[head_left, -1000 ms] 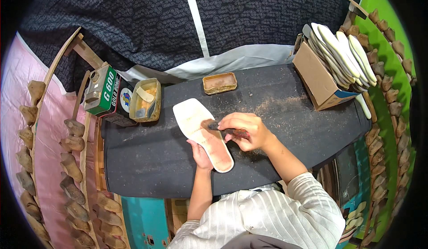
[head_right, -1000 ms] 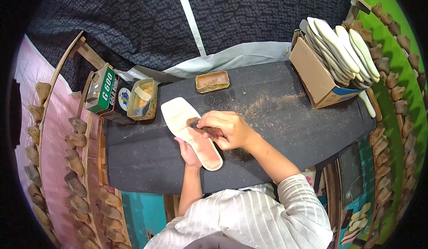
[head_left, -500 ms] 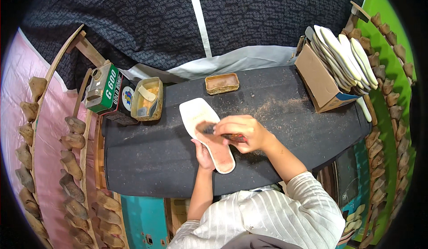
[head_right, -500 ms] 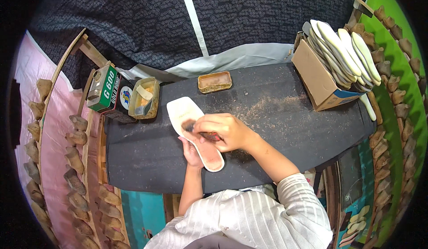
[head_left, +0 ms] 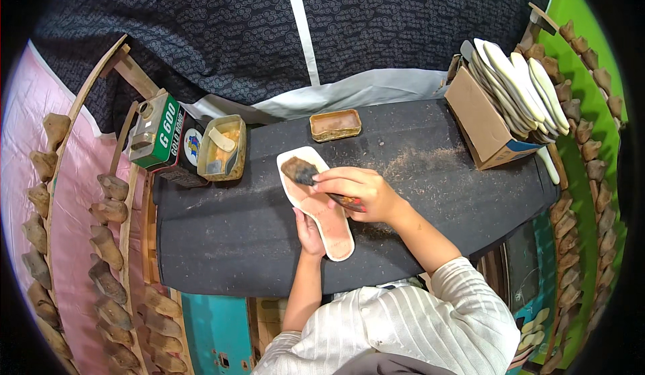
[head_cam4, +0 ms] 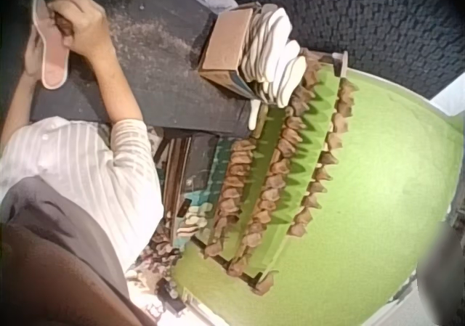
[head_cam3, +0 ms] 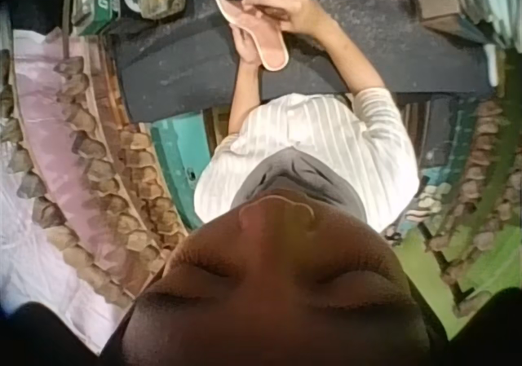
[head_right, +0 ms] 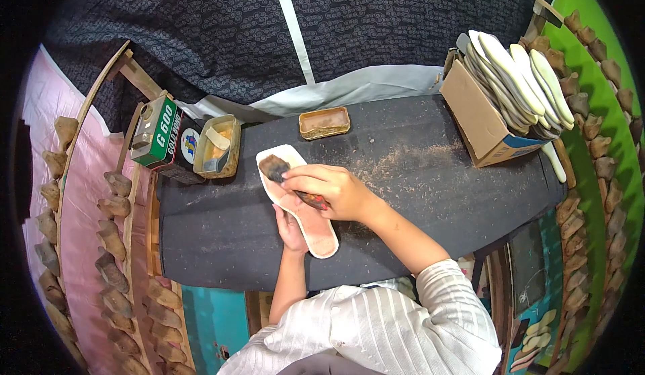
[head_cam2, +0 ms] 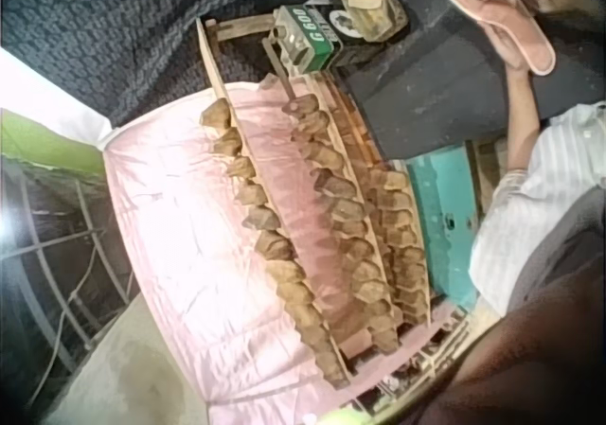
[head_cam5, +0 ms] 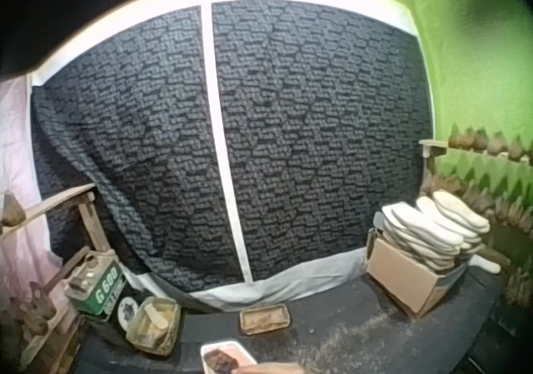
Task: The person takes shoe soles from a box, applies glue to them using a brush, and places them into a basket.
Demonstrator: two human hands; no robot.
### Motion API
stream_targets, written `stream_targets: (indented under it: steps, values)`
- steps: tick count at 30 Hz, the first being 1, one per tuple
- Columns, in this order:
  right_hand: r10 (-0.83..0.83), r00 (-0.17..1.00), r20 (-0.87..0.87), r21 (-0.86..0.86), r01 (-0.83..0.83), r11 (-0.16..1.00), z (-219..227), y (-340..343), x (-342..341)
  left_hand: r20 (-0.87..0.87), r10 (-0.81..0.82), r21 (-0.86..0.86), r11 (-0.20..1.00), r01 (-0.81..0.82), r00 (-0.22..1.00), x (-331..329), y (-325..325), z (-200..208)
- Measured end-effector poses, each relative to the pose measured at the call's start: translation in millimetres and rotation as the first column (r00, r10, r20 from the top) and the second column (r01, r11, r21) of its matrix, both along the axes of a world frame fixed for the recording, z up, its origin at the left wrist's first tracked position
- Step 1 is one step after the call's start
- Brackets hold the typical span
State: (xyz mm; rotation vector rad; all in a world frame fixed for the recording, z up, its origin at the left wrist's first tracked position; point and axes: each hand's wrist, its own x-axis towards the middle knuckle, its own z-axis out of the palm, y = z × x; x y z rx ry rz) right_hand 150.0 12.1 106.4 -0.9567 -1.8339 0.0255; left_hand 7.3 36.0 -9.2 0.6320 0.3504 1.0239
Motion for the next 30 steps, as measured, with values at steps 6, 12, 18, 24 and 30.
stream_targets:
  steps: [6,12,18,24,30]
  values:
    - [0.145,0.984,0.099,-0.017,-0.144,0.989,-6.6,-1.8,-9.4,0.025,0.020,-0.197,0.980,-0.015,0.999,-6.0,2.3,1.8]
    - [0.212,0.975,0.060,-0.064,-0.208,0.976,4.2,-5.7,-10.9,0.204,-0.135,0.083,0.989,0.120,0.970,-8.6,8.0,-19.7]
    - [0.194,0.963,0.185,-0.052,-0.188,0.981,2.1,-5.6,-15.8,-0.001,0.092,-0.108,0.990,-0.091,0.996,-5.8,0.7,-9.0]
    - [0.141,0.982,0.123,0.003,-0.143,0.990,5.1,-6.8,-22.0,0.088,0.005,0.024,1.000,-0.007,0.996,-9.8,7.7,-30.3]
    - [0.110,0.984,0.141,-0.004,-0.110,0.994,1.2,-11.1,-22.0,0.068,-0.055,0.088,0.995,0.049,0.996,-11.6,6.6,-21.8]
